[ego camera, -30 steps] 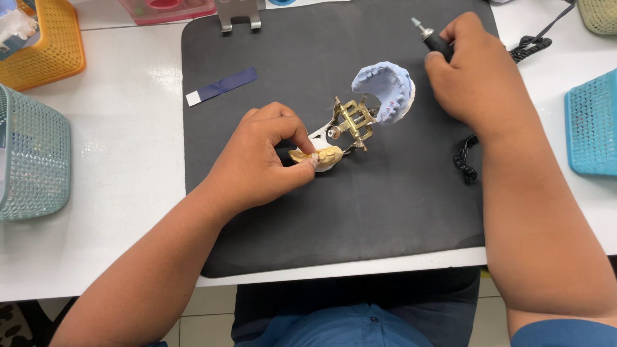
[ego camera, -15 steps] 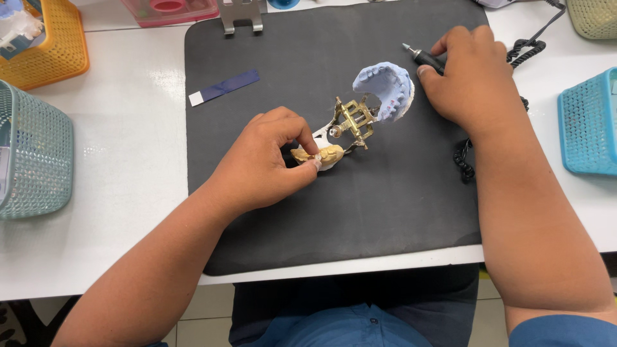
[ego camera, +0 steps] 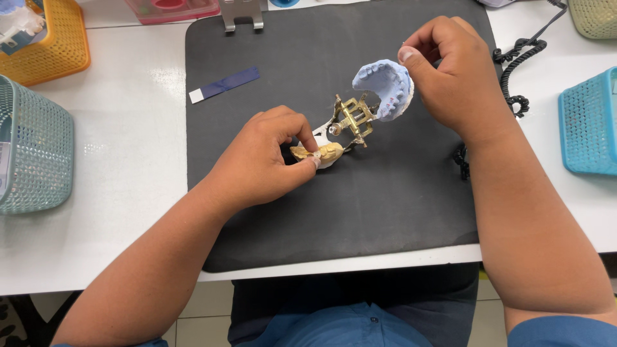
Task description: The person works at a dental lab bench with a denture mounted on an articulator. They place red articulating paper between the teeth, close the articulator to mark contact points, then pick up a rotary handpiece and grind a denture tooth, repeatedly re-checking the bite with the paper and adjusting the tooth on the model.
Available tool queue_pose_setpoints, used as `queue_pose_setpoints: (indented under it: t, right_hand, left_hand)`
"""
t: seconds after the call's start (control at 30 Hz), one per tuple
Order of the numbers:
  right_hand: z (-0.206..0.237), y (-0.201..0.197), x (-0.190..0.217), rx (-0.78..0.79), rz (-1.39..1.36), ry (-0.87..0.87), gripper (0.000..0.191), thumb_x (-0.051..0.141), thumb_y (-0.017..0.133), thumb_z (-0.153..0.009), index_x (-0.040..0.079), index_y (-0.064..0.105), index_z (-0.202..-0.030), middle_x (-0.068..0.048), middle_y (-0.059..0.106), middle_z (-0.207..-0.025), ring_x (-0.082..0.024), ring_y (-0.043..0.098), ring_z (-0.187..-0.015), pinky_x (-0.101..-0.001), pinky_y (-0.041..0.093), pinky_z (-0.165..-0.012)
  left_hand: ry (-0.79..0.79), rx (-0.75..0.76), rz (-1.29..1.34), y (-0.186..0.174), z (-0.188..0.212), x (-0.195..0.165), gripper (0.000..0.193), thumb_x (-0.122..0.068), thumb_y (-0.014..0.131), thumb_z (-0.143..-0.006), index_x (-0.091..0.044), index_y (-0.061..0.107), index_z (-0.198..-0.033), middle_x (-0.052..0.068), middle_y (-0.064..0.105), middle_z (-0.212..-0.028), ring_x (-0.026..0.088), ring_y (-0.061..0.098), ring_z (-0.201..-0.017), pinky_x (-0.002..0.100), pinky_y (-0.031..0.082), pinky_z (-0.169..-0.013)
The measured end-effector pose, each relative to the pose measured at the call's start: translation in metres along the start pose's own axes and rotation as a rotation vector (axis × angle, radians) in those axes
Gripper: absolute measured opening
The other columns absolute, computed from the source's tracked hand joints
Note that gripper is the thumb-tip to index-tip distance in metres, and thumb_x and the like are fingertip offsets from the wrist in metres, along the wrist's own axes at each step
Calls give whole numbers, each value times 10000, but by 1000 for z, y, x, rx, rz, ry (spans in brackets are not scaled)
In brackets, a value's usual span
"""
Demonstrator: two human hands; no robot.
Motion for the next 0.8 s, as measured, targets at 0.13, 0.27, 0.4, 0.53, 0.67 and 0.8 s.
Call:
queue_pose_setpoints:
  t: [0.13, 0.27, 0.4, 0.53, 0.67, 0.8]
  right_hand:
    - [3, -4, 6, -23, 11, -69, 149, 133, 677, -1092, -5, 676, -1036, -87, 644, -1076, -176, 637, -983, -320, 536, -879]
    - [3, -5, 4, -31, 3, -65, 156, 138, 673, -1088, -3, 678, -1023, -81, 648, -1066, -168, 631, -979, -316, 531, -876]
    - [3, -4, 3, -28, -4, -63, 157, 141, 672, -1087, -2, 677, -1022, -79, 649, -1081, -165, 630, -970, -315, 530, -872]
    - [4, -4, 5, -29, 4, -76, 161, 140, 672, -1091, -3, 676, -1017, -79, 652, -1021, -167, 628, -971, -317, 527, -868]
    - [4, -5, 6, -30, 3, -77, 162, 137, 671, -1090, -6, 674, -1014, -80, 656, -1007, -169, 632, -971, -317, 526, -870]
    - [4, -6, 7, -33, 2, -88, 158, 130, 673, -1089, -7, 678, -1010, -83, 658, -1013, -177, 633, -974, -319, 526, -874]
  left_hand:
    - [-54, 39, -2, 4, -2, 5, 168, -245, 759, -776, -112, 696, -858, 52, 640, -921, 226, 594, -911, 374, 494, -792]
    - [-117, 76, 43, 7, -2, 11, 180, -272, 744, -782, -120, 685, -858, 44, 626, -894, 216, 595, -864, 371, 496, -739]
    - [-68, 47, -8, 4, -2, 6, 171, -250, 756, -767, -114, 692, -849, 43, 638, -902, 219, 577, -898, 376, 486, -764]
    - [-80, 44, -22, 5, -1, 8, 160, -235, 748, -754, -112, 687, -836, 42, 642, -893, 221, 578, -888, 380, 485, -761]
    - [-69, 31, -11, 3, -1, 6, 153, -221, 733, -760, -102, 676, -839, 53, 633, -895, 223, 580, -882, 379, 487, -756]
    - [-81, 40, -30, 4, -1, 5, 147, -224, 737, -760, -110, 681, -834, 45, 639, -894, 219, 580, -896, 371, 485, -772]
Point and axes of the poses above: each hand's wrist, its own z-axis away from the middle knuckle, its own y-axis out of the palm, x = y × z, the point moved 10 cm from there along -z, towards the middle knuckle
